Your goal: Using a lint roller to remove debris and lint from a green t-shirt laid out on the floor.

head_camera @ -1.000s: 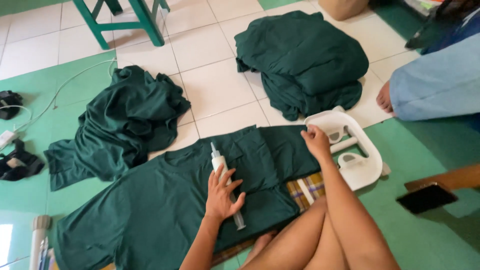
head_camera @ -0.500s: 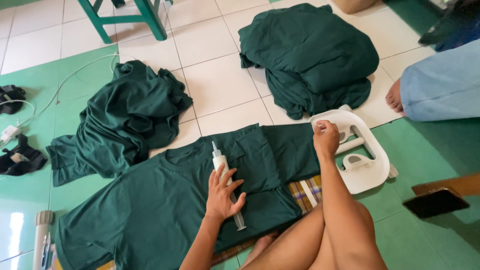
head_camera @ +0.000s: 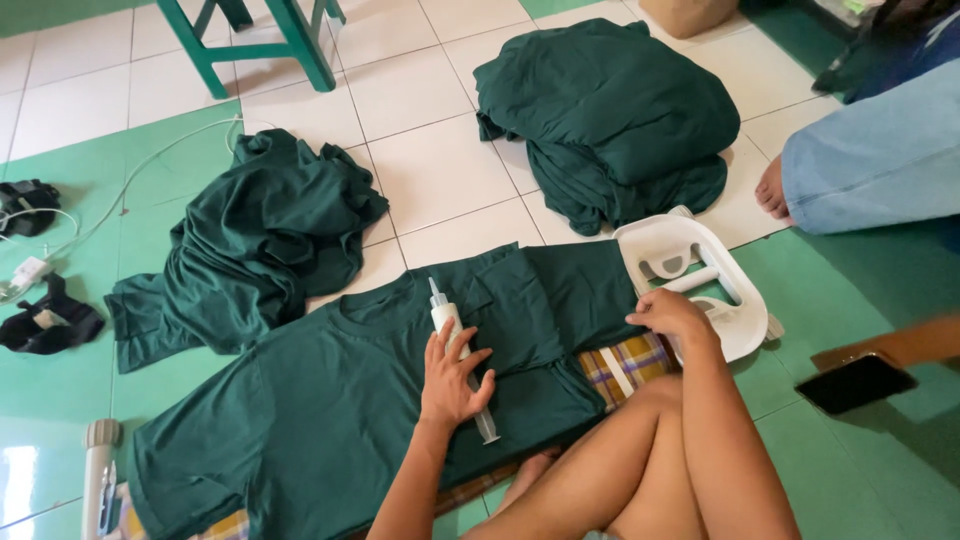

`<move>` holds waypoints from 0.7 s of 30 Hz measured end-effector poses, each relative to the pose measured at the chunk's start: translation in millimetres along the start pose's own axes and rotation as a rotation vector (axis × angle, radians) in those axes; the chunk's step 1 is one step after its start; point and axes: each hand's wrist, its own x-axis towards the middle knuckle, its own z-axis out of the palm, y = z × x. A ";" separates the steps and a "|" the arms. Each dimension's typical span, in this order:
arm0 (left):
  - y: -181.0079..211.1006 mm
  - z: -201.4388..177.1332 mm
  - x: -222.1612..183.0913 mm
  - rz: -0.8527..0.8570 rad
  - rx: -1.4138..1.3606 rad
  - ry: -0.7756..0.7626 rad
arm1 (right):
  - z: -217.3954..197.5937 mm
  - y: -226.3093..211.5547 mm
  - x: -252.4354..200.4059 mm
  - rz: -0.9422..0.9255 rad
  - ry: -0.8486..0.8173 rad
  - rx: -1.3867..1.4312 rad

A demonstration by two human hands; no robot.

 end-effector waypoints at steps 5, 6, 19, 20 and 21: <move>0.1 -2.8 -4.3 -0.024 0.005 -0.005 | 0.5 19.7 2.4 0.033 0.065 -0.116; 1.2 -3.6 -3.8 -0.028 -0.020 -0.005 | 2.5 21.4 -0.2 0.053 0.079 -0.114; 0.5 -1.9 -4.3 -0.050 -0.050 -0.026 | 56.0 -107.3 -31.3 -0.710 0.706 -0.377; 0.8 -1.9 -3.6 -0.053 -0.048 -0.018 | 58.5 -108.2 -26.1 -0.719 0.709 -0.380; 0.9 -1.8 -2.7 -0.044 -0.051 -0.010 | 61.0 -109.2 -20.7 -0.671 0.559 -0.377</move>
